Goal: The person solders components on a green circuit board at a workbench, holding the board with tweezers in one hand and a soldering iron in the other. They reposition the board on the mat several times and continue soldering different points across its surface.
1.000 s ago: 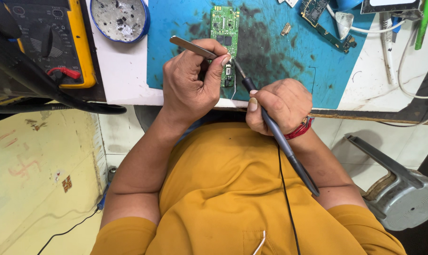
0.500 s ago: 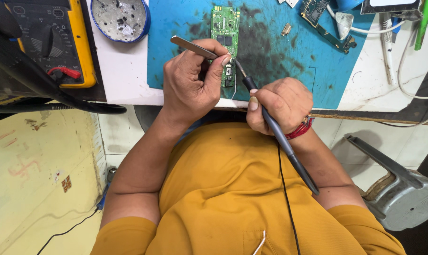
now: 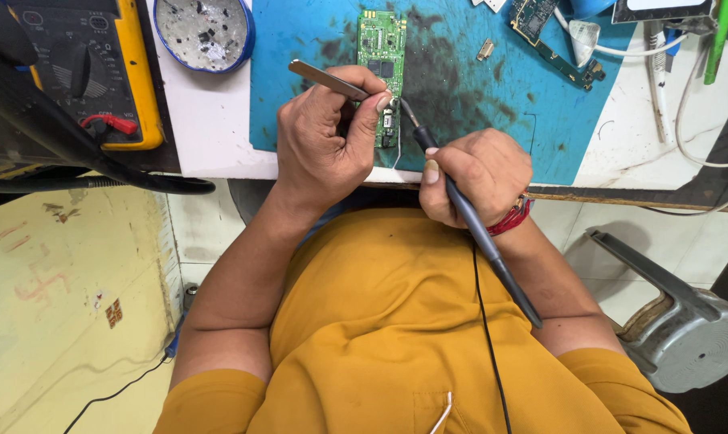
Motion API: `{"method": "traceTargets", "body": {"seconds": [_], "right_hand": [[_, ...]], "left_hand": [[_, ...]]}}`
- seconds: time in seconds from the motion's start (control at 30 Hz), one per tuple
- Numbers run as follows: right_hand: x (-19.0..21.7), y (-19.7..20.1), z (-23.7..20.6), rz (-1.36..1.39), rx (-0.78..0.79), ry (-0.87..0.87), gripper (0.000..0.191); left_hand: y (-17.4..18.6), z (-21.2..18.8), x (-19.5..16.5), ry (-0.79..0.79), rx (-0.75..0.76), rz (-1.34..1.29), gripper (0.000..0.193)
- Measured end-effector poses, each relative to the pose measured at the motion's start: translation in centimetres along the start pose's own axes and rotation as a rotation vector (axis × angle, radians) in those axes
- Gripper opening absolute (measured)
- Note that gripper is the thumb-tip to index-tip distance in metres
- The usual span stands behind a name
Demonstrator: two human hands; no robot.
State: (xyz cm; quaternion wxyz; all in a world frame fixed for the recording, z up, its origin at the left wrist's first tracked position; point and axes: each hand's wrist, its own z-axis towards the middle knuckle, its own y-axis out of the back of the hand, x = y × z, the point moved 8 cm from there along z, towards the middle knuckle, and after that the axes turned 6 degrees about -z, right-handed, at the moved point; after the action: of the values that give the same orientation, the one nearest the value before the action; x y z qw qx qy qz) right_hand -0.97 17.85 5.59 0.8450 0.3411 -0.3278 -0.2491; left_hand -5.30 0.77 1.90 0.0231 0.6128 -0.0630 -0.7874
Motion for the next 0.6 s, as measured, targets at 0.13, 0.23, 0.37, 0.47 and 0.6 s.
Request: {"method": "traceTargets", "body": {"seconds": [0.13, 0.23, 0.37, 0.47, 0.6], "right_hand": [[0.06, 0.22, -0.24, 0.020, 0.009, 0.008, 0.017], [0.00, 0.21, -0.33, 0.015, 0.007, 0.012, 0.017], [-0.50, 0.25, -0.35, -0.003, 0.025, -0.012, 0.017], [-0.38, 0.19, -0.37, 0.024, -0.007, -0.004, 0.018], [-0.25, 0.39, -0.40, 0.026, -0.008, -0.001, 0.018]], "left_hand": [[-0.02, -0.06, -0.10, -0.007, -0.003, -0.004, 0.008], [-0.13, -0.07, -0.05, 0.006, -0.001, 0.008, 0.008], [-0.59, 0.08, -0.01, 0.006, 0.000, -0.010, 0.008], [-0.14, -0.04, 0.01, 0.014, -0.001, 0.004, 0.008], [-0.31, -0.01, -0.08, 0.000, -0.003, -0.002, 0.008]]}}
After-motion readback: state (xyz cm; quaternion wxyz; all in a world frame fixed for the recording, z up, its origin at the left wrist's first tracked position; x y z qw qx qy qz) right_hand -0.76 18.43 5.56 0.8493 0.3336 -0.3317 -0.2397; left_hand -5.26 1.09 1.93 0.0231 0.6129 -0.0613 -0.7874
